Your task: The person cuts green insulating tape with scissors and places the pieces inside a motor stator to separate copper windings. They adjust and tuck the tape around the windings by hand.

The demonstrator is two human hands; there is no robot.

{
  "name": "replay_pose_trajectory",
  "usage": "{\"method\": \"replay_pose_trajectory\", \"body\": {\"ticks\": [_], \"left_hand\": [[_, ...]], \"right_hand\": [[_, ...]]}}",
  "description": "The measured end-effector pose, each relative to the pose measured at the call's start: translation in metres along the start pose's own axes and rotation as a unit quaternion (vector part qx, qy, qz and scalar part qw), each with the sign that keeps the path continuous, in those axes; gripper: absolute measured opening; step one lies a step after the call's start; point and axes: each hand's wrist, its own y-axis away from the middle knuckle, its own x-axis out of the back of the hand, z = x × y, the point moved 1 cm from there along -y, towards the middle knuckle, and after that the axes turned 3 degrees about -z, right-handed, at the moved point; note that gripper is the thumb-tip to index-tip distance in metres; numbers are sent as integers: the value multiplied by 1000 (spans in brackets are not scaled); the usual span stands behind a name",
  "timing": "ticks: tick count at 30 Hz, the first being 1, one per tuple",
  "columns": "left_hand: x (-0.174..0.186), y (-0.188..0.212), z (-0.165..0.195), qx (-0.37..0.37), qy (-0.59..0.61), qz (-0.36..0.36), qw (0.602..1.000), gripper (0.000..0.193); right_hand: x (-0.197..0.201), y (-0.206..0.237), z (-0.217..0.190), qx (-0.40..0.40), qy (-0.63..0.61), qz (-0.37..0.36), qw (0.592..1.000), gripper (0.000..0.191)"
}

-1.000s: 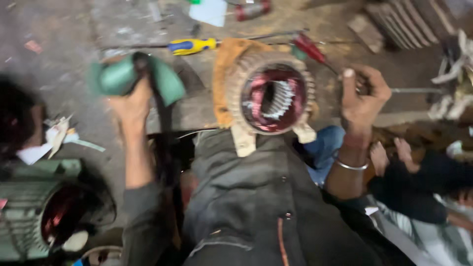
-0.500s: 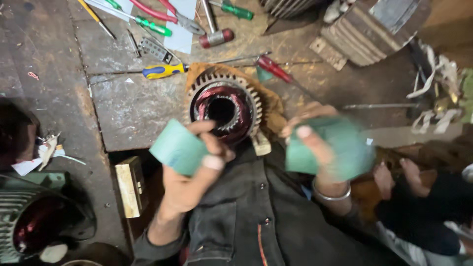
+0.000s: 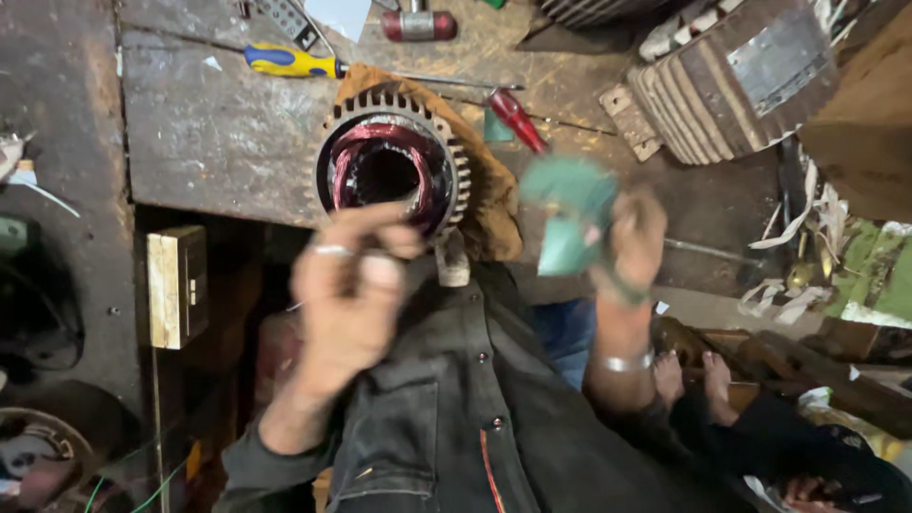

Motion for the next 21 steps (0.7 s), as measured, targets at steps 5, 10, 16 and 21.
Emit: {"method": "replay_pose_trajectory", "body": {"ticks": [5, 10, 16, 21], "left_hand": [[66, -6, -14, -39, -44, 175, 983, 28], [87, -41, -25, -157, -312, -19, 937, 54], [74, -65, -61, -166, -263, -106, 944, 75], [78, -64, -77, -157, -228, -114, 954, 69]], "right_hand": [[-1, -69, 103, -80, 69, 11, 994, 17], [-19, -65, 111, -25, 269, 91, 959, 26], [-48, -65, 78, -61, 91, 45, 993, 32], [-64, -51, 58, -13, 222, 144, 964, 27]]}}
